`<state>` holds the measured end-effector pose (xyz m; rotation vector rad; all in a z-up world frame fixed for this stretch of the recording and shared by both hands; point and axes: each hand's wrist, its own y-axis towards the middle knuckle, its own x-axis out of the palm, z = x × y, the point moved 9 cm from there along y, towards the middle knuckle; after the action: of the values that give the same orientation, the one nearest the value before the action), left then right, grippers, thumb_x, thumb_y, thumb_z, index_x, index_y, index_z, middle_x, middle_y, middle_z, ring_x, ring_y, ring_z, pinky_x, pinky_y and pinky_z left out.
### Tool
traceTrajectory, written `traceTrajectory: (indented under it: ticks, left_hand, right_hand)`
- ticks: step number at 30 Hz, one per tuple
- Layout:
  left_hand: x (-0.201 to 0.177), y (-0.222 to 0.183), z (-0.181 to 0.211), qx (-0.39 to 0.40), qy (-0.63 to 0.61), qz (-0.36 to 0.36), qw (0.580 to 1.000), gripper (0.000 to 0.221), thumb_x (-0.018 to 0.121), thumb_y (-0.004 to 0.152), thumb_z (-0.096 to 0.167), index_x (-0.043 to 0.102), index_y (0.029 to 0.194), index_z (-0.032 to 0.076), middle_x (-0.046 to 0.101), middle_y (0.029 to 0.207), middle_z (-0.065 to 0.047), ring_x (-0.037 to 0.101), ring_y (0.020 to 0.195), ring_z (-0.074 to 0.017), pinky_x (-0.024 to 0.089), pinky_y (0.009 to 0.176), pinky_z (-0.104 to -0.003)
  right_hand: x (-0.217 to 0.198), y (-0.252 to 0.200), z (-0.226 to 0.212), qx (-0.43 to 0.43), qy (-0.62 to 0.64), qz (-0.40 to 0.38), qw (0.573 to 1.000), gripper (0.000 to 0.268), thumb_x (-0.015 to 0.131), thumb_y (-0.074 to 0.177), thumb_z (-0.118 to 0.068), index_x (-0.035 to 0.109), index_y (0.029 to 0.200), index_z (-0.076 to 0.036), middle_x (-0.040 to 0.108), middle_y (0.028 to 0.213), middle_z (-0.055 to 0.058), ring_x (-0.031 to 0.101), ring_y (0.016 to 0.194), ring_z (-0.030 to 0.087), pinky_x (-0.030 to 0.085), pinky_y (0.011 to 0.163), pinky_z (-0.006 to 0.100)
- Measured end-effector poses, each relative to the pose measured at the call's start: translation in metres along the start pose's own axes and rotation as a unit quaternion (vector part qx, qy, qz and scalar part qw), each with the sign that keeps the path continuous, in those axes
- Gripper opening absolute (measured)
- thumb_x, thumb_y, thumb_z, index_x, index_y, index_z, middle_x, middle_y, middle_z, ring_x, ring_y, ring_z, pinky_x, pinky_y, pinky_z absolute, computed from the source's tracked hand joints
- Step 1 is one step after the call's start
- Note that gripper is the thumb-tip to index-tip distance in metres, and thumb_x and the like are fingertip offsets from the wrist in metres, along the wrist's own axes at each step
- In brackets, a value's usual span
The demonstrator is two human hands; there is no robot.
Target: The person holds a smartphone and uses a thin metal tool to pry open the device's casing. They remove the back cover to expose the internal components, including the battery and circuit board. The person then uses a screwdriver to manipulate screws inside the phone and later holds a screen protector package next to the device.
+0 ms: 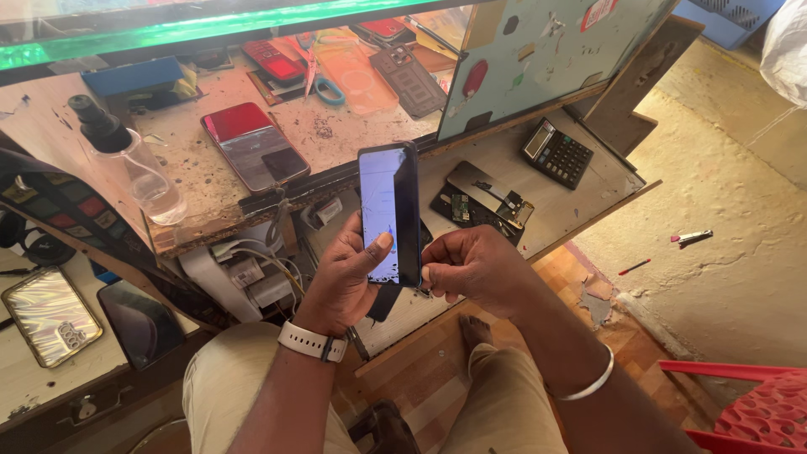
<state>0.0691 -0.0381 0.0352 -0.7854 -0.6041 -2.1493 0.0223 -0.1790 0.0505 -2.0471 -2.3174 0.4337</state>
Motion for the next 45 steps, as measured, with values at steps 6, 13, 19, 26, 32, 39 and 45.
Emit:
traceTrajectory:
  ticks: [6, 13, 19, 26, 32, 39, 45]
  left_hand:
    - [0.004, -0.001, 0.000, 0.006, 0.014, 0.002, 1.000, 0.061, 0.074, 0.091, 0.021, 0.047, 0.143, 0.003, 0.068, 0.119, -0.010, 0.067, 0.109, -0.0165, 0.057, 0.094, -0.037]
    - [0.000, 0.001, -0.006, -0.004, 0.008, -0.004, 1.000, 0.060, 0.074, 0.093, 0.018, 0.045, 0.143, 0.001, 0.068, 0.119, -0.011, 0.066, 0.108, -0.0175, 0.057, 0.092, -0.037]
    - [-0.007, 0.005, -0.013, 0.008, 0.016, -0.008, 1.000, 0.058, 0.073, 0.094, 0.018, 0.045, 0.141, -0.002, 0.068, 0.120, -0.013, 0.066, 0.109, -0.0176, 0.056, 0.094, -0.035]
    - [-0.011, 0.007, -0.011, 0.026, 0.114, 0.011, 0.993, 0.047, 0.069, 0.096, 0.016, 0.048, 0.134, -0.003, 0.070, 0.114, -0.013, 0.068, 0.103, -0.0145, 0.057, 0.091, -0.031]
    - [-0.017, 0.005, -0.010, 0.040, 0.173, 0.042, 0.983, 0.036, 0.066, 0.098, 0.015, 0.050, 0.126, -0.002, 0.072, 0.107, -0.014, 0.070, 0.096, -0.0150, 0.058, 0.085, -0.030]
    - [-0.011, 0.005, -0.017, 0.087, 0.077, 0.076, 0.990, 0.031, 0.063, 0.099, 0.010, 0.051, 0.125, 0.000, 0.070, 0.111, -0.012, 0.069, 0.100, -0.0152, 0.058, 0.090, -0.030]
    - [-0.005, 0.002, -0.013, 0.139, 0.134, 0.070, 0.979, 0.027, 0.061, 0.101, 0.008, 0.049, 0.124, 0.000, 0.070, 0.109, -0.011, 0.067, 0.096, -0.0119, 0.057, 0.084, -0.029]
  right_hand:
    - [0.002, 0.001, -0.001, -0.006, 0.003, -0.026, 1.000, 0.015, 0.075, 0.086, -0.006, 0.076, 0.098, 0.004, 0.072, 0.073, 0.005, 0.066, 0.063, 0.009, 0.055, 0.058, 0.024]
    - [0.001, 0.003, 0.008, -0.004, -0.004, -0.032, 0.999, 0.016, 0.074, 0.088, -0.007, 0.076, 0.100, 0.004, 0.073, 0.076, 0.004, 0.065, 0.064, 0.008, 0.055, 0.059, 0.022]
    - [0.000, 0.001, 0.018, -0.004, 0.008, -0.010, 1.000, 0.018, 0.069, 0.091, -0.009, 0.075, 0.103, 0.004, 0.073, 0.078, 0.004, 0.064, 0.065, 0.006, 0.054, 0.060, 0.022]
    - [0.000, 0.000, 0.024, -0.010, -0.034, 0.064, 0.997, 0.016, 0.069, 0.088, -0.008, 0.074, 0.094, 0.005, 0.071, 0.073, 0.006, 0.060, 0.059, 0.007, 0.049, 0.054, 0.023]
    - [-0.003, -0.002, 0.020, -0.018, -0.058, 0.132, 0.989, 0.013, 0.069, 0.088, -0.009, 0.073, 0.092, 0.003, 0.070, 0.072, 0.005, 0.062, 0.060, 0.007, 0.051, 0.053, 0.023]
    - [-0.006, -0.007, 0.028, -0.115, 0.139, 0.171, 0.969, 0.013, 0.076, 0.087, -0.005, 0.067, 0.095, 0.002, 0.068, 0.079, 0.004, 0.063, 0.069, 0.010, 0.053, 0.065, 0.025]
    - [-0.002, -0.009, 0.046, -0.098, 0.209, 0.201, 0.952, 0.017, 0.081, 0.081, -0.002, 0.068, 0.092, 0.003, 0.069, 0.079, 0.005, 0.062, 0.069, 0.010, 0.052, 0.065, 0.024]
